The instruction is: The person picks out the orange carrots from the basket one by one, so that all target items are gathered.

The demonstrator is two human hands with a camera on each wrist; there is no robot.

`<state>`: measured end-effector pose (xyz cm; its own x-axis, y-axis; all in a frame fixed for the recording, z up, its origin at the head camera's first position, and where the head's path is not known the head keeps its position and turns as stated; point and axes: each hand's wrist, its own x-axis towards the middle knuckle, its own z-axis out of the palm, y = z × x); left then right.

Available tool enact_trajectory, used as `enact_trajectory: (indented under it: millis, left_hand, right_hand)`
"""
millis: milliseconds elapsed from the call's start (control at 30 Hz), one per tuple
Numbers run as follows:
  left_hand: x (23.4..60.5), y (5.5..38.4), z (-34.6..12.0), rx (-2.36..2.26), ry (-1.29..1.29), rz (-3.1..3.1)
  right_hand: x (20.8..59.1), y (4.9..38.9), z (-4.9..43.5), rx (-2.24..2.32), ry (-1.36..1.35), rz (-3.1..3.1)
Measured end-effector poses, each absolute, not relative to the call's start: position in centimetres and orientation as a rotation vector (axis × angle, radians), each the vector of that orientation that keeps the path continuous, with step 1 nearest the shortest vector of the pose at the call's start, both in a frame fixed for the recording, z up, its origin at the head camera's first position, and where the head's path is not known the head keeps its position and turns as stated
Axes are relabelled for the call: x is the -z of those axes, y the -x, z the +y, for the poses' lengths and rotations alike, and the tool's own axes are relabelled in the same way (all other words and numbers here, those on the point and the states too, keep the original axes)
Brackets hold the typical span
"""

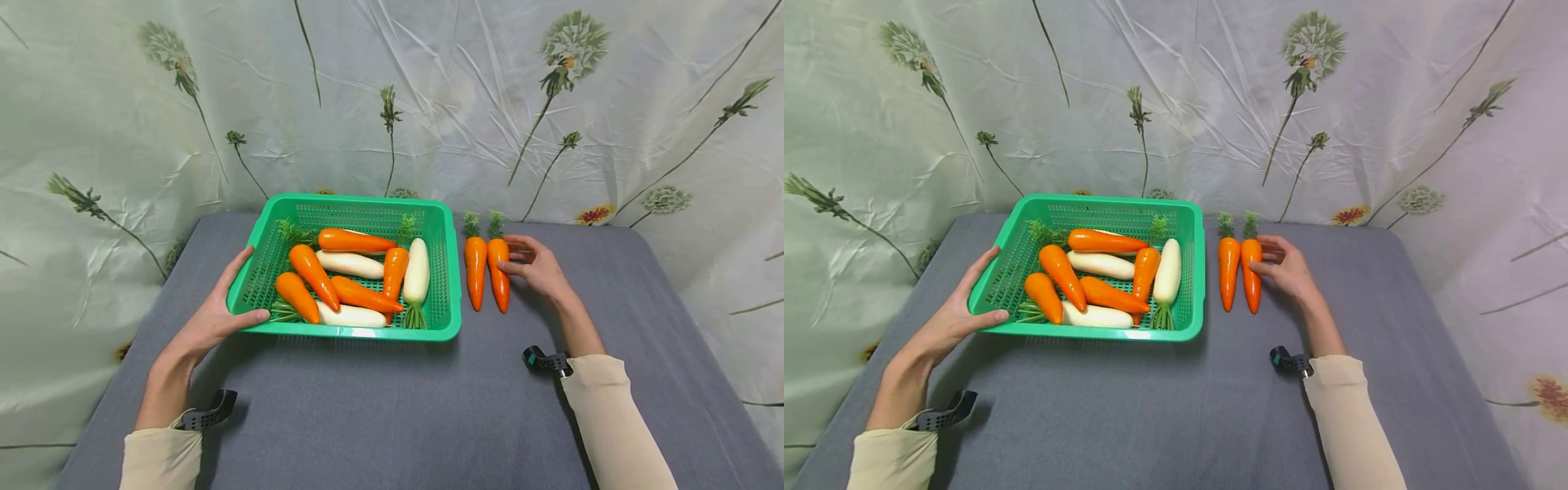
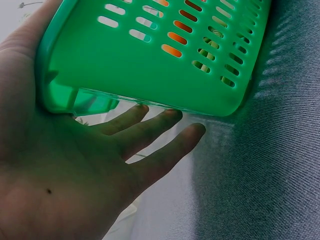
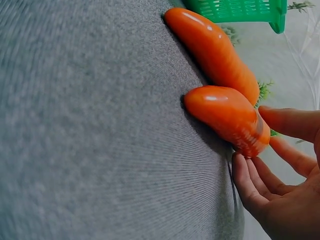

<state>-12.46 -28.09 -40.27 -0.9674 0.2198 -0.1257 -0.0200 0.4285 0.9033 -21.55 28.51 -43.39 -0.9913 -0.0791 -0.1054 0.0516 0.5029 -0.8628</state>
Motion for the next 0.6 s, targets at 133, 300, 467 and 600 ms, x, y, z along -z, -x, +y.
enact_trajectory:
  millis: [133,300,467,600]
  left_hand:
    - [40.19,12.44,-28.07,-1.56,-0.177,2.458]
    - [40.15,12.42,-28.06,-1.563,-0.176,2.453]
    - [40.1,12.42,-28.03,-1.561,-0.176,2.455]
    - [40.09,12.45,-28.02,-1.566,-0.181,2.455]
  right_hand:
    - [43.49,21.53,28.69,1.491,0.023,2.625]
    - [43.63,21.41,28.86,1.475,0.019,2.647]
    - [43.34,21.23,28.87,1.5,0.021,2.646]
    - [42.88,21.07,28.76,1.501,0.028,2.67]
